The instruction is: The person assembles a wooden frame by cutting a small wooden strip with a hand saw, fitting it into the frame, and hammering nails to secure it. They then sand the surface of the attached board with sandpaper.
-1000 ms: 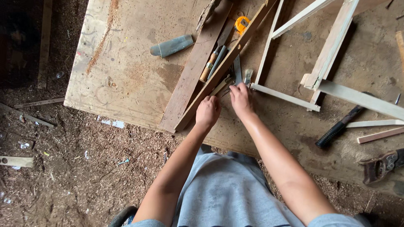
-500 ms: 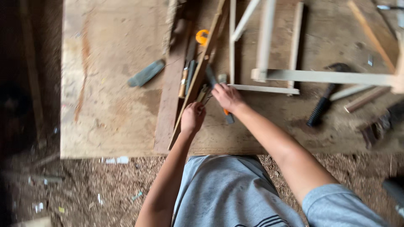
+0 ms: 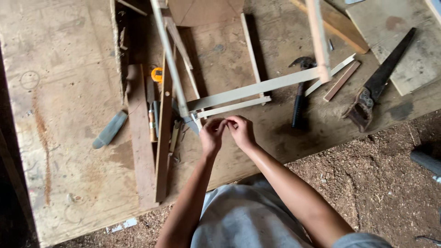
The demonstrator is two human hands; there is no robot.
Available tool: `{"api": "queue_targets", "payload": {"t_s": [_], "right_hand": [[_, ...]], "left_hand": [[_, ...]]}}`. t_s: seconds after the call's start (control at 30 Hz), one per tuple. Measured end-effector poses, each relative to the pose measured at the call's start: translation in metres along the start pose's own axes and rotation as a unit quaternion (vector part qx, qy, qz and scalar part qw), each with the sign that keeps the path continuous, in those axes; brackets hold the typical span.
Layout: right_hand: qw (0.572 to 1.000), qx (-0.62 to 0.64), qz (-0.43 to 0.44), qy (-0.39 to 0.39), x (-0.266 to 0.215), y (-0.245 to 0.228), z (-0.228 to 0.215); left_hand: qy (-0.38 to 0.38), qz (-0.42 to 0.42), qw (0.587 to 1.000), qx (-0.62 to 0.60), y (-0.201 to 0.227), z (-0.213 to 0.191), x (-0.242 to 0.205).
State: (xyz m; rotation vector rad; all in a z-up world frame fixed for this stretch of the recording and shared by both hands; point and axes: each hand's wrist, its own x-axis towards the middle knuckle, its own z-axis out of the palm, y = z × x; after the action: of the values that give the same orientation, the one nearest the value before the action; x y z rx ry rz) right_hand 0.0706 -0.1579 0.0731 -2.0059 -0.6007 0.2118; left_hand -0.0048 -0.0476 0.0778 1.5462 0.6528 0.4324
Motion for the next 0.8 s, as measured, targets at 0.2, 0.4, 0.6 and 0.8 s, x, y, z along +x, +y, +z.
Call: {"api": "queue_targets", "payload": {"t_s": [0.2, 0.4, 0.6, 0.8], "right_hand": [[0.994, -0.082, 0.036, -0.057, 0.006, 0.068, -0.089], [0.986, -0.143, 0.076, 0.043, 0.008, 0.140, -0.161], [0.934, -0.322, 0.046, 0.147, 0.031, 0.183, -0.212], [0.933, -0.253, 0.255, 0.020, 0.074, 0.194, -0.212]], "left_hand": [[-0.016, -0.081, 0.996, -0.038, -0.015, 0.108, 0.000], [0.001, -0.085, 0.995, 0.058, -0.037, 0.172, 0.007], [0.100, -0.057, 0.990, 0.082, -0.058, 0.185, 0.033], [0.094, 0.003, 0.977, 0.190, -0.066, 0.176, 0.053]]}}
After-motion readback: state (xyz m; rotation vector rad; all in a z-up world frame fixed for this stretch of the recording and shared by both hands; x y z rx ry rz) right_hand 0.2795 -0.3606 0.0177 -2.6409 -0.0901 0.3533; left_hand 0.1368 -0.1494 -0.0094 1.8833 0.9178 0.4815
